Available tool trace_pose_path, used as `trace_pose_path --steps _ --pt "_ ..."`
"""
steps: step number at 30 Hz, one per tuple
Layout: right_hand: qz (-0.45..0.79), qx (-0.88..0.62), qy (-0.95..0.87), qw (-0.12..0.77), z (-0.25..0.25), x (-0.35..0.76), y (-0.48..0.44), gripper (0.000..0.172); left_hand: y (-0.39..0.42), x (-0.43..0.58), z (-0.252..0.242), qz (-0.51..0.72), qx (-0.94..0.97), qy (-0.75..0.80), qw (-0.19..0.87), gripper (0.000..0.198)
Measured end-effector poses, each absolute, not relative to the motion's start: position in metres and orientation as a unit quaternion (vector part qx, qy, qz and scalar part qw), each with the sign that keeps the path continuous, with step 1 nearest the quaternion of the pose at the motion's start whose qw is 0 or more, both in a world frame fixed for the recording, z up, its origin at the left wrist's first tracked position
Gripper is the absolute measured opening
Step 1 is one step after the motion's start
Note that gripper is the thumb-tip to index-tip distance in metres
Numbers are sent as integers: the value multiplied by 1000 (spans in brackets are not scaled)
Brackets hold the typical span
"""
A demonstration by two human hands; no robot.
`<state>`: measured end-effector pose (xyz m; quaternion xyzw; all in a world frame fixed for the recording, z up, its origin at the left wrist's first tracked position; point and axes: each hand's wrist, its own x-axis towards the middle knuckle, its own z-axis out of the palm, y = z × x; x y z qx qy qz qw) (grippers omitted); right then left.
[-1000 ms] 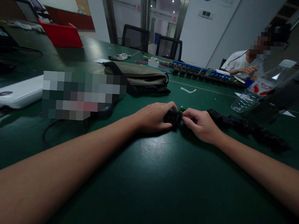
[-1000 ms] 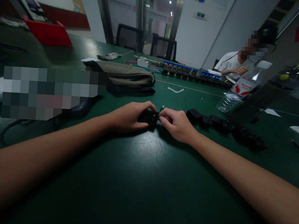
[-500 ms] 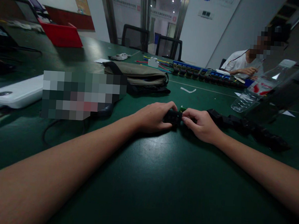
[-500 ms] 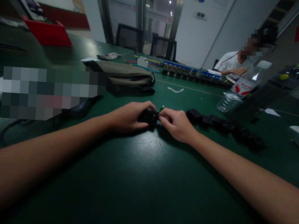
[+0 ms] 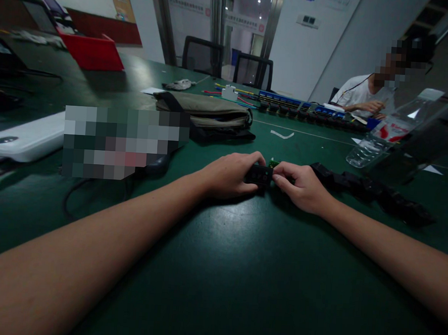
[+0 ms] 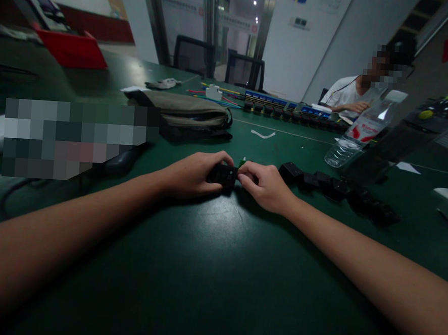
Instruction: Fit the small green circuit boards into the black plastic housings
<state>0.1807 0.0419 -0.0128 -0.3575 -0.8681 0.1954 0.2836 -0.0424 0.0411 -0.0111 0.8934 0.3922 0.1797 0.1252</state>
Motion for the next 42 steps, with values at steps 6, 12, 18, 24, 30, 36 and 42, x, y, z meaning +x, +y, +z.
trace_pose_path --steps 6,12,18,24,30,36,42 --pt "198 -359 -868 282 -13 182 42 17 40 -42 -10 178 894 393 122 46" --pt "193 -360 -868 283 -13 181 42 17 40 -42 -9 176 893 395 125 46" --pt "197 -362 -866 282 -12 181 41 16 40 -42 -10 179 893 393 127 47" --pt "196 -361 -867 281 -13 181 42 16 41 -42 -10 175 893 395 125 47" --pt "196 -360 -868 282 -12 181 41 17 41 -42 -11 177 895 390 124 46" --pt "195 -363 -867 281 -12 181 41 16 40 -42 -10 178 895 391 123 46" --pt "192 -362 -869 278 -12 181 42 17 40 -42 -10 176 894 394 118 46"
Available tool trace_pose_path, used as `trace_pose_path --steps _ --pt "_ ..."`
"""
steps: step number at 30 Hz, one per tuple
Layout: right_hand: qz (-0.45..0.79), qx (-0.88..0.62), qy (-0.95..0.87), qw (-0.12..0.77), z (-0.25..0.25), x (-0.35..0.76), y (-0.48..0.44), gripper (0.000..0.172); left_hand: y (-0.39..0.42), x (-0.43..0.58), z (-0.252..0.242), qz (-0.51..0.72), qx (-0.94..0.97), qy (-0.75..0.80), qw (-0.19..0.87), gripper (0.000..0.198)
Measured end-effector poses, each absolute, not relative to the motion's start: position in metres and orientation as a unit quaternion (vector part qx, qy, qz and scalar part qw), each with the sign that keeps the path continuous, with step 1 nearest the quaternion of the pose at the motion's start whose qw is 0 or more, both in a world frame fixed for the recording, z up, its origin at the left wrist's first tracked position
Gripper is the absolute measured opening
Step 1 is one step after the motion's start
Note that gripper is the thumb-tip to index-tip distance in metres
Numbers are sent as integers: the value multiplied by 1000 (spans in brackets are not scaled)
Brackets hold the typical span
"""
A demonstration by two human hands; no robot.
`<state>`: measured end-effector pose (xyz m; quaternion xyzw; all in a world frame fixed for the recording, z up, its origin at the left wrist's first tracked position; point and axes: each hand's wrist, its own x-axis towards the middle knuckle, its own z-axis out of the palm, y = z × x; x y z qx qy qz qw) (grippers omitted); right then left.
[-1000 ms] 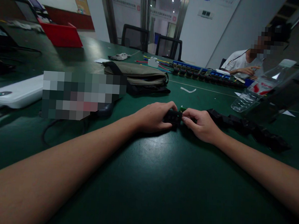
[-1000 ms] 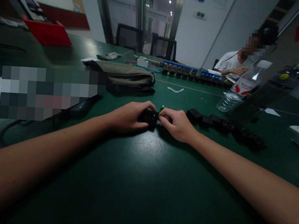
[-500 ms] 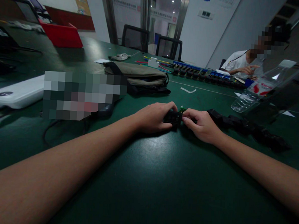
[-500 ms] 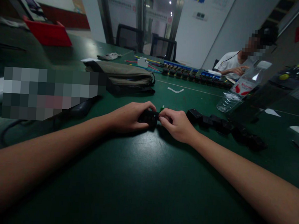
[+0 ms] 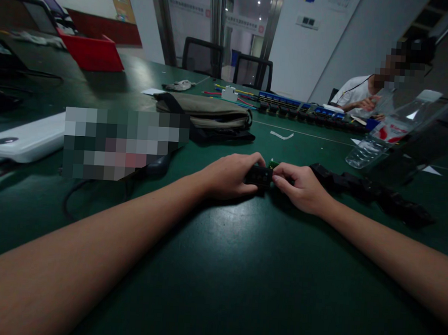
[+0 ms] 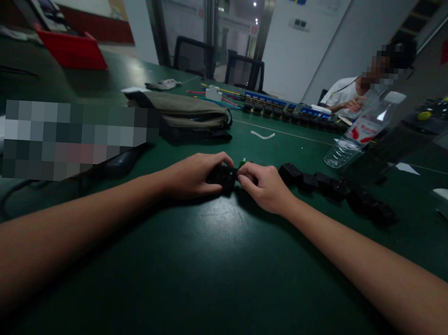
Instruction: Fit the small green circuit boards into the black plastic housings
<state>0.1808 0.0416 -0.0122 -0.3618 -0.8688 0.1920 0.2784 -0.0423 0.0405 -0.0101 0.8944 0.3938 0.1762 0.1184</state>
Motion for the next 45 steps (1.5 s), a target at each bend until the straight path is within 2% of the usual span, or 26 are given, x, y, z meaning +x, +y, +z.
trace_pose_path --steps 45 --pt "186 -357 -871 280 -14 182 43 18 41 -42 -11 180 894 391 123 45"
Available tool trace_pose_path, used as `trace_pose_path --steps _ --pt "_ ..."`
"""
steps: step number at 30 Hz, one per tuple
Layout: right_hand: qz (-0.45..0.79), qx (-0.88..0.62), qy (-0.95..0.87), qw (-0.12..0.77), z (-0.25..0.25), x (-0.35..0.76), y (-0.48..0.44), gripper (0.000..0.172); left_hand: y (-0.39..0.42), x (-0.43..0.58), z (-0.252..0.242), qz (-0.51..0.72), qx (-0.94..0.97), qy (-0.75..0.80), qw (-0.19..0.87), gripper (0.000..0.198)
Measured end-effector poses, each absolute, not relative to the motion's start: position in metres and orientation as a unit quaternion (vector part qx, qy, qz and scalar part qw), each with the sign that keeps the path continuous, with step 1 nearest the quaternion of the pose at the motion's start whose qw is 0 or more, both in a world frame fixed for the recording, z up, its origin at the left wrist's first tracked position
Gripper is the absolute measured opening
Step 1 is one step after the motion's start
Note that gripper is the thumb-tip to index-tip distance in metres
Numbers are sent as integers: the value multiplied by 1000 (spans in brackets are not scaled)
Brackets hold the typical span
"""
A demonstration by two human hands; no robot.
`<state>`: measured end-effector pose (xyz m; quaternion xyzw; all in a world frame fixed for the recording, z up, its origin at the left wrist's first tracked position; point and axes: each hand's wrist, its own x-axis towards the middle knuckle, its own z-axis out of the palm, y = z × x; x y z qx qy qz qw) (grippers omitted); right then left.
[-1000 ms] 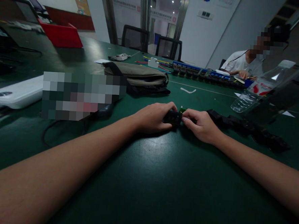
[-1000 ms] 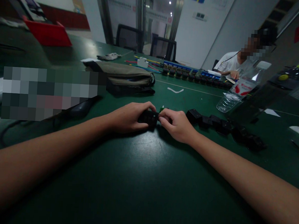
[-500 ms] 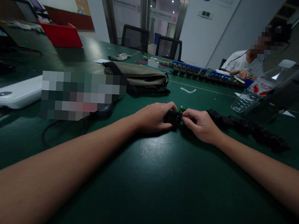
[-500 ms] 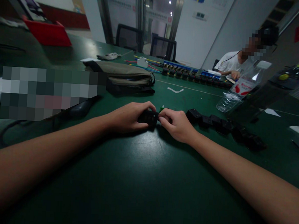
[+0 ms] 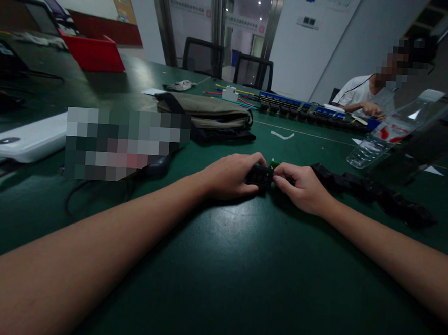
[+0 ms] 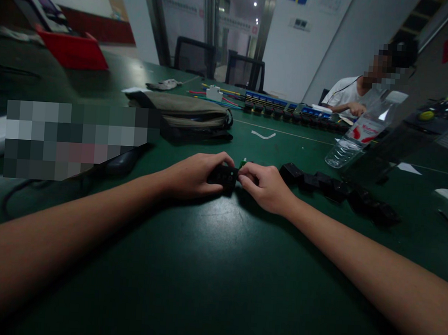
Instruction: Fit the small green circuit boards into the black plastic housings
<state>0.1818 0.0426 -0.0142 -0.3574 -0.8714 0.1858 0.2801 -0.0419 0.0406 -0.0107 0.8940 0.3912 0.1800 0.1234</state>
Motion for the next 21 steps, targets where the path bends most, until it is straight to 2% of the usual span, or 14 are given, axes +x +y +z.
trace_pose_path --steps 21 --pt "185 -354 -872 285 -14 182 42 17 42 -42 -12 181 896 388 117 45"
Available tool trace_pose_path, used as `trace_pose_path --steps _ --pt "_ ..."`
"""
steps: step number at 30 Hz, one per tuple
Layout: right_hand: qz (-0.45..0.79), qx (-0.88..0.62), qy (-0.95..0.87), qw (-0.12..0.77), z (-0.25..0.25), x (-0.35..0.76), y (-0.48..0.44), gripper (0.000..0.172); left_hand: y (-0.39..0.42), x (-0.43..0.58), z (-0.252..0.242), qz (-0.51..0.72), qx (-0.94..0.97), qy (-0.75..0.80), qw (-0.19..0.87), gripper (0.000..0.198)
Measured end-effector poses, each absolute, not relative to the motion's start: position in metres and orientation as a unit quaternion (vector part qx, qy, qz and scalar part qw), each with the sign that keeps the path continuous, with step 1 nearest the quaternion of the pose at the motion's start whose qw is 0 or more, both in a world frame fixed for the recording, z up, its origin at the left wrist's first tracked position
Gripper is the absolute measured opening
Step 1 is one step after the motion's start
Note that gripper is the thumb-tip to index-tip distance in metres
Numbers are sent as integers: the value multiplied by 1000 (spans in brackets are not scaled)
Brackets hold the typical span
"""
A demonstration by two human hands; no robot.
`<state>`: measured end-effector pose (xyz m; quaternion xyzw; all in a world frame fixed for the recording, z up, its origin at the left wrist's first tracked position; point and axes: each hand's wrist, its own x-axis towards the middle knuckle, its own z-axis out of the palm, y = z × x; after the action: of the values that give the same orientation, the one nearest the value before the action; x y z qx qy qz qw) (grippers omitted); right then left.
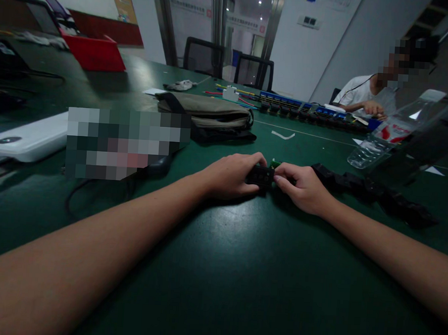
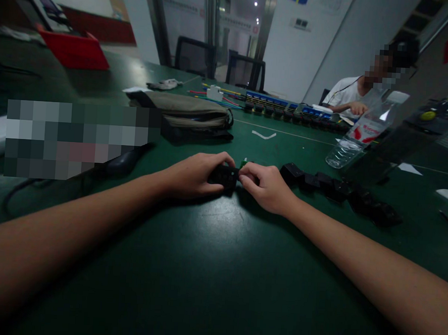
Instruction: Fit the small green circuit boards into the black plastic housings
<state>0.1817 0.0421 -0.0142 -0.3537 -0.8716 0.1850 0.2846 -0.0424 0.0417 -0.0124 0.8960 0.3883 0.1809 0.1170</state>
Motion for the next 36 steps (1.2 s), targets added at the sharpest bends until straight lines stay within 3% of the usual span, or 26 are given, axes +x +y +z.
trace_pose_path --steps 36 --pt "190 -361 -870 277 -13 181 42 16 41 -42 -11 176 896 390 119 46"
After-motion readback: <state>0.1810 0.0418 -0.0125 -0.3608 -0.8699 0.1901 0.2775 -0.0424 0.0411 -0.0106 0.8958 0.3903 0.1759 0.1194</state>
